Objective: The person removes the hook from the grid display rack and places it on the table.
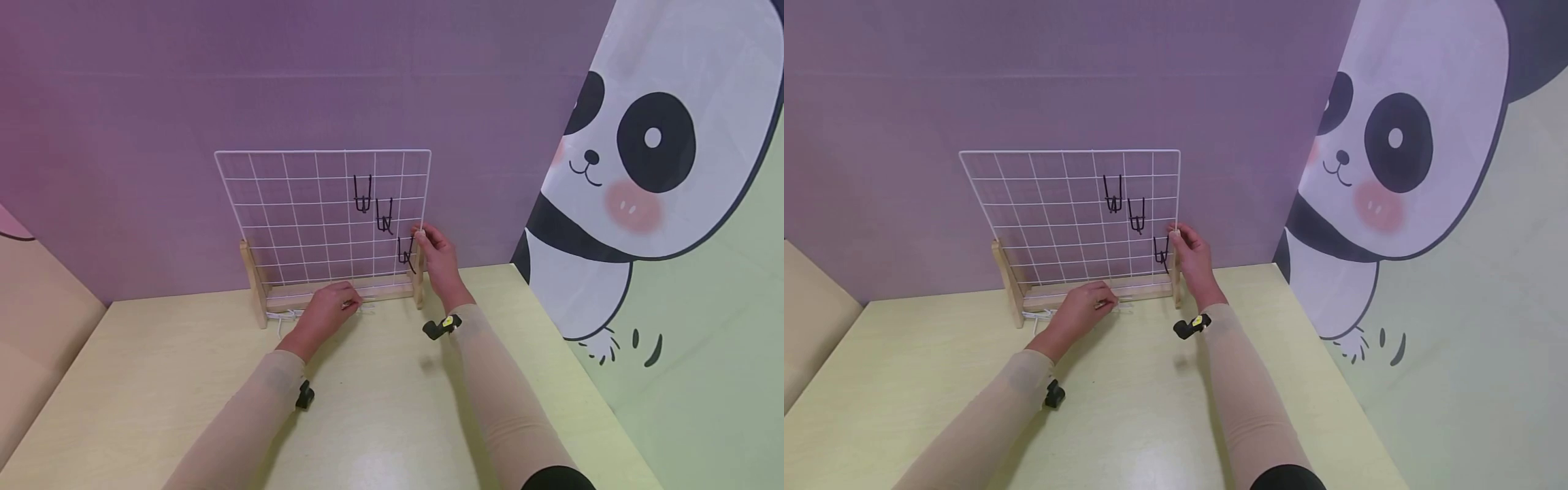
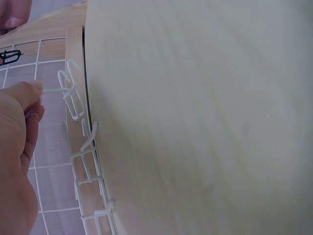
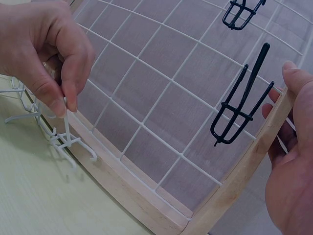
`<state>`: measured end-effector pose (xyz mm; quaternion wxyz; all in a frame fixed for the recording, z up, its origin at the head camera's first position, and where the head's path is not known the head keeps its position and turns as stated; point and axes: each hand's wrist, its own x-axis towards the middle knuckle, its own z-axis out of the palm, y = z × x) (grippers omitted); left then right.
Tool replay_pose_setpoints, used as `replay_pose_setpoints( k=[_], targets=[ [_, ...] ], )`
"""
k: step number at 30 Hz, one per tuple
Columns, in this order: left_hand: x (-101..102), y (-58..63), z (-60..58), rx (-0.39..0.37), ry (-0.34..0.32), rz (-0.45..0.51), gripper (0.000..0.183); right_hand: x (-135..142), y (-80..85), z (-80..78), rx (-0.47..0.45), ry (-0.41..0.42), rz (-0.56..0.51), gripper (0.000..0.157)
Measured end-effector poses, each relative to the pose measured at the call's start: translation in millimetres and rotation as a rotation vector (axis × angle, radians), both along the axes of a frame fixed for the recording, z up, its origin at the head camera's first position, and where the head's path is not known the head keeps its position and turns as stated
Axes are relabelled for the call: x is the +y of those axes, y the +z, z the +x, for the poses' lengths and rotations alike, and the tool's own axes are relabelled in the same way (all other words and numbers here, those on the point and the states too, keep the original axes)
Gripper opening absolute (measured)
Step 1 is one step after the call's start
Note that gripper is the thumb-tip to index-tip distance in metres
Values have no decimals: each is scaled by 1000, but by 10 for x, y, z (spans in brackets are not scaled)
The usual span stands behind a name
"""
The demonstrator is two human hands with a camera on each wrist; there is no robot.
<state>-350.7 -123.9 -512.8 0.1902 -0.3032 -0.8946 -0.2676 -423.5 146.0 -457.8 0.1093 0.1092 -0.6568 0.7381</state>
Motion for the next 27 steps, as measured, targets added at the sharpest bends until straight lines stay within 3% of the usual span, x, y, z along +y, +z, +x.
replay_pose_setpoints(
  k=[13,27],
  targets=[
    [5,-15,-4,-41,-2,-14,8,-9,3,15,-7,-5,-1,35],
    [14,-7,12,-215,3,-74,11,3,-2,23,-3,-4,15,35]
  ],
)
